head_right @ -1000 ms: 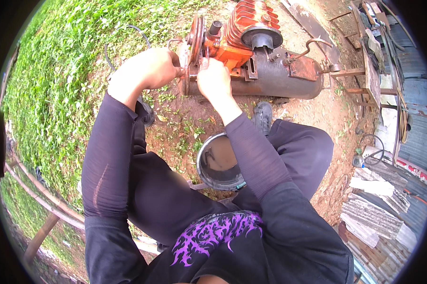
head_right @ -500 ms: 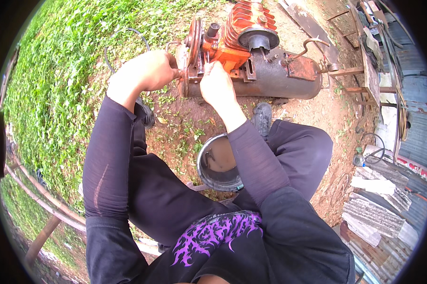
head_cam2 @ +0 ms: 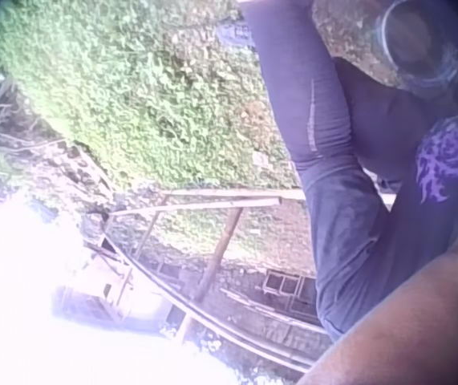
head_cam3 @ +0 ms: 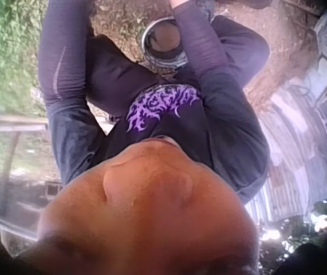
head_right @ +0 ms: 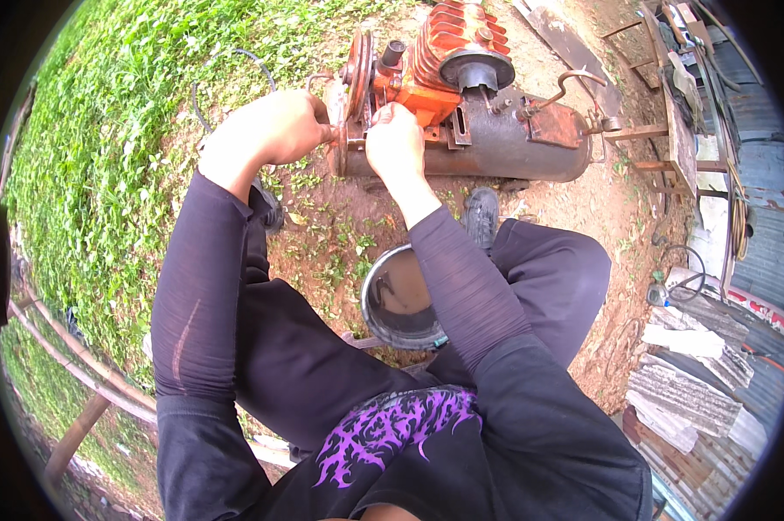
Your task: The person assembles an air compressor pump by hand, picking up small components from a bucket of liquid and installing them into the pump housing.
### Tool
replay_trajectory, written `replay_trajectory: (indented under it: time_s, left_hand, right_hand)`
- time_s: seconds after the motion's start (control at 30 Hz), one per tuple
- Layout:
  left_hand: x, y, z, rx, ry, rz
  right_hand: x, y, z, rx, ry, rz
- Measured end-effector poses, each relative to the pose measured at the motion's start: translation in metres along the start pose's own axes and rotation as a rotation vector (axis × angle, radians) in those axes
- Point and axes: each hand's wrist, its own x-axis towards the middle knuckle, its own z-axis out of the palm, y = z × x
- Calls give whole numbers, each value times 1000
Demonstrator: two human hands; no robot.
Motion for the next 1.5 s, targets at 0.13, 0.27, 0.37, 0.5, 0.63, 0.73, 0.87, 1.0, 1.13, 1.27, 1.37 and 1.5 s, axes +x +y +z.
replay_trajectory:
  time_s: [0.13, 0.27, 0.37, 0.5, 0.63, 0.73, 0.87, 1.0, 1.13, 1.27, 1.37, 1.5]
  left_hand:
    - [0, -3, 0, -7, 21, -9]
    - [0, -2, 0, -3, 7, 5]
    - [-3, -1, -3, 10, -17, 3]
    - [0, -1, 1, -20, 23, 1]
    - [1, -5, 2, 0, 49, 19]
    - [-3, -2, 2, -11, 36, 14]
    - [0, -4, 0, 18, 9, -2]
    - [4, -2, 4, -14, 39, 23]
    - [-2, -2, -2, 6, 32, 5]
    - [-3, -1, -2, -2, 9, -2]
    - [-1, 0, -1, 4, 8, 3]
    - [-3, 2, -2, -17, 7, 15]
  right_hand:
    - [0, 10, 4, -25, -41, -21]
    - [-13, -4, 0, 3, 11, -17]
    - [0, -3, 3, 27, 17, 23]
    - [1, 16, 11, -78, -47, 34]
    - [-4, 5, 5, -7, 77, -21]
    - [-3, 8, 5, -41, 32, -28]
    - [-5, 5, 1, -74, 23, -42]
    - [-3, 29, 21, -219, 214, -250]
    - [-3, 2, 3, -11, 12, -24]
    - [-3, 8, 6, -154, 26, -73]
    - [-4, 8, 0, -79, 40, -95]
    - [-5, 6, 4, -120, -41, -33]
